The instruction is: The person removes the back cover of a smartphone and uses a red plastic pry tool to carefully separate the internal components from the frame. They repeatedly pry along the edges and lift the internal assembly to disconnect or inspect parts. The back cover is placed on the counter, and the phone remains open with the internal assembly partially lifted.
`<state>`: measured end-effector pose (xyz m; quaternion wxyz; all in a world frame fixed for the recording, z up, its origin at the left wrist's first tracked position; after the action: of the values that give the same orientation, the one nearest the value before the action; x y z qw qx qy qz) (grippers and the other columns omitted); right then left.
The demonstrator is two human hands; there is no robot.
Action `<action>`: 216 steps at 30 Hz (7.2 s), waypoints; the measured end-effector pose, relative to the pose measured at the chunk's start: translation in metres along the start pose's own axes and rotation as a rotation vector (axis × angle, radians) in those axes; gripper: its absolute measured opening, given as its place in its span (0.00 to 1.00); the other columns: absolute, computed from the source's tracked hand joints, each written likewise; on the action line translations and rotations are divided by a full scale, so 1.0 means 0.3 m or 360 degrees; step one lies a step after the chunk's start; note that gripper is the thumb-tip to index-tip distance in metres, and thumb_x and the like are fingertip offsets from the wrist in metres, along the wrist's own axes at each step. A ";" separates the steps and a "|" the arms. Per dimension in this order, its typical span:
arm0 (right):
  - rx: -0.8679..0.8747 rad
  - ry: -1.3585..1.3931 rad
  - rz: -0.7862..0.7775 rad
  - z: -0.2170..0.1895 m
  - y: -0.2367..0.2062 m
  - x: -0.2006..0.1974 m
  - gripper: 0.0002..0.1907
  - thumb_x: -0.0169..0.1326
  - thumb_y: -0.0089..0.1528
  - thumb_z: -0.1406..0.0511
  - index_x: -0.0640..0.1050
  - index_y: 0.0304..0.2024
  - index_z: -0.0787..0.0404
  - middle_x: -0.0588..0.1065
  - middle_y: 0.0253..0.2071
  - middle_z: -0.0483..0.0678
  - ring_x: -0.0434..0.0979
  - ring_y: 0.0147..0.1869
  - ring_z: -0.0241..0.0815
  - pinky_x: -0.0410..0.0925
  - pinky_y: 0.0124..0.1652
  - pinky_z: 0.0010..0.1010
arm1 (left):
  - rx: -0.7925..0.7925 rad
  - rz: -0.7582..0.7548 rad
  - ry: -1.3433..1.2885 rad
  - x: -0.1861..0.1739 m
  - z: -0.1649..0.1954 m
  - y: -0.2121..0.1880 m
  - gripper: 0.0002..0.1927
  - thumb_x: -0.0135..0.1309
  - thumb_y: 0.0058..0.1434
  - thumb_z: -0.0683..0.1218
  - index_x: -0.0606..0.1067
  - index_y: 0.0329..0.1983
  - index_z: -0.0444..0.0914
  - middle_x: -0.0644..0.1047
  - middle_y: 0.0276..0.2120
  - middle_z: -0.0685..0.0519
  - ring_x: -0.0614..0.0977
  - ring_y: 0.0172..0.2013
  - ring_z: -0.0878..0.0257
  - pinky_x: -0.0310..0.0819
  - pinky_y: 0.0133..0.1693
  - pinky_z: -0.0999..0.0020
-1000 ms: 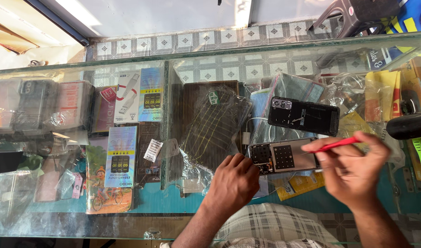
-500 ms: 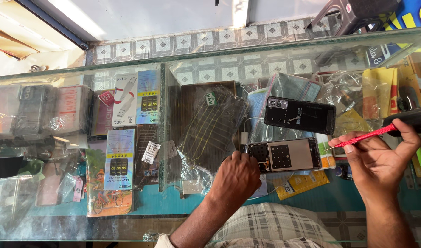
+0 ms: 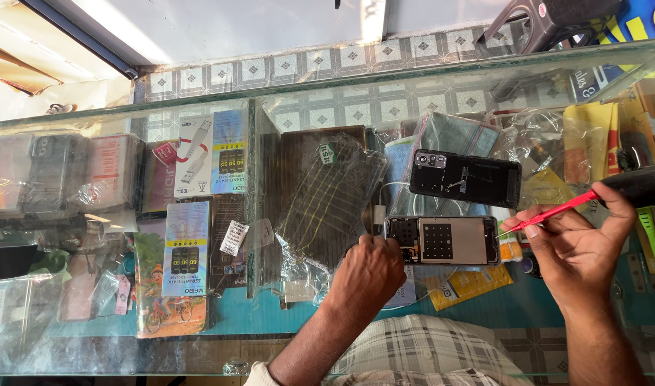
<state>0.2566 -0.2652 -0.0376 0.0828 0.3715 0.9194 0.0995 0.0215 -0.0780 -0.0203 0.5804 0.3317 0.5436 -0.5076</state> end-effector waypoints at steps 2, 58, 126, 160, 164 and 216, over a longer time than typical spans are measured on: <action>0.0090 0.0114 -0.0007 -0.001 0.009 0.000 0.42 0.52 0.68 0.77 0.48 0.78 0.52 0.76 0.45 0.61 0.82 0.48 0.50 0.78 0.60 0.50 | 0.0056 0.0007 0.0151 0.001 -0.003 0.006 0.08 0.55 0.66 0.40 0.74 0.34 0.28 0.76 0.26 0.44 0.78 0.30 0.61 0.82 0.27 0.68; -0.0601 -0.0310 -0.0285 -0.043 -0.109 0.157 0.35 0.58 0.59 0.79 0.55 0.62 0.59 0.78 0.45 0.65 0.86 0.48 0.50 0.82 0.48 0.39 | 0.0015 0.0517 -0.0558 -0.076 -0.078 -0.093 0.26 0.68 0.50 0.57 0.81 0.52 0.46 0.74 0.60 0.45 0.73 0.61 0.46 0.66 0.64 0.48; -0.0665 -0.0185 -0.0721 -0.077 -0.072 0.224 0.36 0.53 0.62 0.79 0.57 0.67 0.50 0.76 0.50 0.58 0.81 0.54 0.50 0.78 0.53 0.41 | 0.0057 0.0773 -0.0725 -0.013 -0.095 -0.083 0.23 0.66 0.57 0.57 0.81 0.55 0.47 0.74 0.61 0.47 0.72 0.63 0.48 0.63 0.65 0.45; -0.0598 -0.0355 -0.0488 -0.036 -0.055 0.238 0.36 0.61 0.61 0.76 0.57 0.63 0.53 0.77 0.46 0.55 0.84 0.48 0.44 0.81 0.45 0.37 | 0.0051 0.0770 -0.0654 -0.003 -0.101 -0.074 0.25 0.70 0.52 0.57 0.82 0.53 0.47 0.74 0.60 0.48 0.72 0.63 0.49 0.62 0.65 0.45; -0.0832 -0.0237 -0.0691 -0.067 -0.067 0.226 0.33 0.49 0.60 0.80 0.55 0.63 0.55 0.76 0.45 0.53 0.79 0.54 0.52 0.72 0.56 0.49 | 0.0043 0.0772 -0.0657 -0.003 -0.102 -0.073 0.25 0.70 0.52 0.57 0.82 0.52 0.47 0.74 0.60 0.48 0.72 0.62 0.49 0.62 0.65 0.45; 0.0084 -0.0837 -0.0394 -0.032 0.221 0.122 0.10 0.50 0.70 0.66 0.75 0.51 0.64 0.78 0.34 0.53 0.80 0.35 0.43 0.73 0.35 0.36 | 0.0063 0.0767 -0.0684 -0.011 -0.103 -0.081 0.25 0.71 0.52 0.56 0.82 0.53 0.48 0.75 0.61 0.49 0.72 0.63 0.49 0.63 0.65 0.45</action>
<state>0.2725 -0.1942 -0.0149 0.3200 0.2716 0.9070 -0.0351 -0.0103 -0.0547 -0.0188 0.7787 0.3474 0.3044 -0.4245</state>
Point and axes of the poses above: each hand's wrist, its own y-axis towards the middle knuckle, its own x-axis out of the palm, z = x × y, the point moved 1 cm from there along y, towards the middle knuckle
